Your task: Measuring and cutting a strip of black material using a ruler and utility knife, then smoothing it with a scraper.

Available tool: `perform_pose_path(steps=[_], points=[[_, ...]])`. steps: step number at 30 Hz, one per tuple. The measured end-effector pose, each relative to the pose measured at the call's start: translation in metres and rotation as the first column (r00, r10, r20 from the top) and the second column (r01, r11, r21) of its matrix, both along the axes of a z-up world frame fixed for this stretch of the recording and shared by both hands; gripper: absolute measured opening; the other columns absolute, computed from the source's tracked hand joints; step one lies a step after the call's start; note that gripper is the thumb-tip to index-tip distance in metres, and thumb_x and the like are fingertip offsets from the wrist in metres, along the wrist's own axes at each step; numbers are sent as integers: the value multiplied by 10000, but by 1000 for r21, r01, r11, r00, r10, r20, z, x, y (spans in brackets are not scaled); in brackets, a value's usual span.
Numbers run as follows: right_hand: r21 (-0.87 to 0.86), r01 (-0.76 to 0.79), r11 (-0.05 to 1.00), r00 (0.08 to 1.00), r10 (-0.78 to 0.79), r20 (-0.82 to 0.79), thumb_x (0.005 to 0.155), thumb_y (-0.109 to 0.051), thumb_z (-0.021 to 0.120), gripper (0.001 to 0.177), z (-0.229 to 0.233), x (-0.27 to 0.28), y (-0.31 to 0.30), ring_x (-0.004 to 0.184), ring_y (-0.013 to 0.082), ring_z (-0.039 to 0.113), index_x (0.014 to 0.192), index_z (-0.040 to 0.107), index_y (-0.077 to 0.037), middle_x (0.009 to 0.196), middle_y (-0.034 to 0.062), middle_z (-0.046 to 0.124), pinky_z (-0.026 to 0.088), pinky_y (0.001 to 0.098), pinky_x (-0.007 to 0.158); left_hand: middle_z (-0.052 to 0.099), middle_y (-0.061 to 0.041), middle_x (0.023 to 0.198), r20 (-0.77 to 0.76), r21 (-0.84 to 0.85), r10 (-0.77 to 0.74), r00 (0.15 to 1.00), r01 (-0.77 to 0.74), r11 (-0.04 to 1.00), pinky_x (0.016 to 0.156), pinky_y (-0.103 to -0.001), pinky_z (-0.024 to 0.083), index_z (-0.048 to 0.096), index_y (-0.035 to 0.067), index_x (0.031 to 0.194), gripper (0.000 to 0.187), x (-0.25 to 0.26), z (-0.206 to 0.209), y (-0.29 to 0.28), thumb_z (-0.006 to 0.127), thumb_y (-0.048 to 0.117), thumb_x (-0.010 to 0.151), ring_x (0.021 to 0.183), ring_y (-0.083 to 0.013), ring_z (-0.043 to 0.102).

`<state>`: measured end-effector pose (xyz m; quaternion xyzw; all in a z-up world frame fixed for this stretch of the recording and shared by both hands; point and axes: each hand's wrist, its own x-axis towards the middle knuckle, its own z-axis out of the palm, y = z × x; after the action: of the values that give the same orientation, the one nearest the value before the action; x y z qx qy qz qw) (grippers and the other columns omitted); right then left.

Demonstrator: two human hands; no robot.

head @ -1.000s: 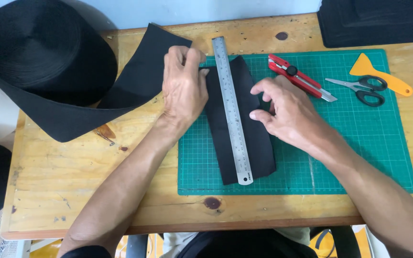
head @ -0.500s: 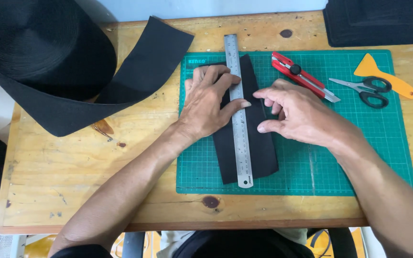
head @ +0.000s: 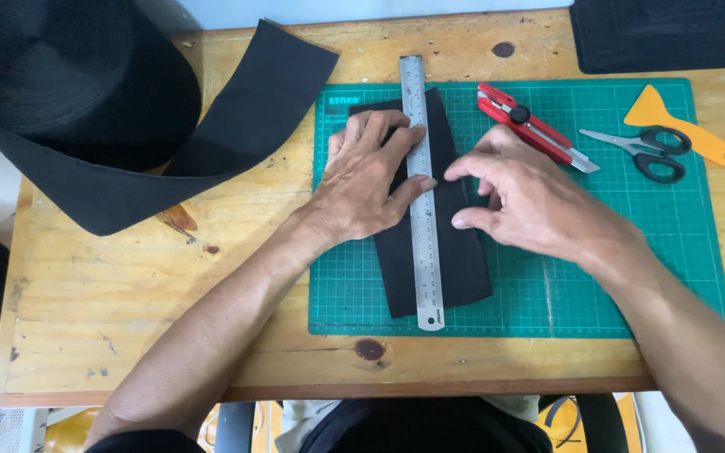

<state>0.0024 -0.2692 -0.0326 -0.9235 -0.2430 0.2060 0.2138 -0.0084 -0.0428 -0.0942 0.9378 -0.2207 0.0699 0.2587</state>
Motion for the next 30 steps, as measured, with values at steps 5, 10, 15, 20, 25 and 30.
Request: perform_pose_path(steps=[5, 10, 15, 20, 25, 30], points=[[78, -262, 962, 949, 242, 204, 888, -190, 763, 136, -11, -31, -21, 838, 187, 630, 997, 732, -115, 1059, 46, 577, 576, 342, 696, 393, -99, 1470, -203, 95, -92, 975, 113, 989, 1009, -561, 354, 439, 113, 1518, 867, 6, 21, 10, 761, 574, 858, 1315, -372, 338], [220, -381, 898, 904, 311, 293, 921, -134, 704, 152, -24, -53, -41, 1014, 220, 639, 1047, 750, -63, 1113, 73, 636, 571, 353, 855, 250, -153, 1569, -352, 74, -217, 911, 258, 963, 1116, -576, 292, 239, 47, 1614, 1439, 2, 30, 18, 948, 725, 561, 1436, -387, 211], [361, -320, 876, 945, 266, 192, 932, -179, 661, 271, -33, -58, -64, 1261, 258, 643, 1175, 725, -75, 1387, 87, 660, 546, 400, 1005, 195, -217, 1592, -246, 217, -120, 962, 176, 960, 1132, -609, 259, 210, 66, 1619, 1509, -4, 21, 4, 923, 869, 559, 1467, -433, 147], [370, -387, 845, 920, 326, 217, 878, -162, 729, 409, -36, -58, -71, 1333, 301, 599, 1274, 683, -70, 1446, 112, 631, 509, 455, 1084, 165, -201, 1608, -170, 289, -71, 983, 118, 950, 1159, -627, 239, 188, 45, 1612, 1528, -11, 12, -9, 800, 995, 583, 1473, -457, 150], [385, -418, 823, 906, 348, 240, 834, -166, 785, 488, -37, -60, -71, 1334, 315, 600, 1300, 666, -87, 1440, 114, 637, 524, 450, 1082, 154, -204, 1616, -152, 319, -44, 987, 91, 943, 1176, -624, 222, 170, 54, 1621, 1537, -13, 12, -12, 796, 1012, 595, 1469, -460, 157], [291, -508, 811, 806, 327, 494, 879, -53, 736, 167, -38, -69, -62, 1200, 381, 670, 1035, 742, 7, 1288, 207, 679, 629, 427, 939, 31, -200, 1671, -274, 327, -20, 961, 113, 938, 1200, -669, 121, 65, 80, 1643, 1551, -12, 18, -14, 785, 998, 621, 1520, -507, 6]])
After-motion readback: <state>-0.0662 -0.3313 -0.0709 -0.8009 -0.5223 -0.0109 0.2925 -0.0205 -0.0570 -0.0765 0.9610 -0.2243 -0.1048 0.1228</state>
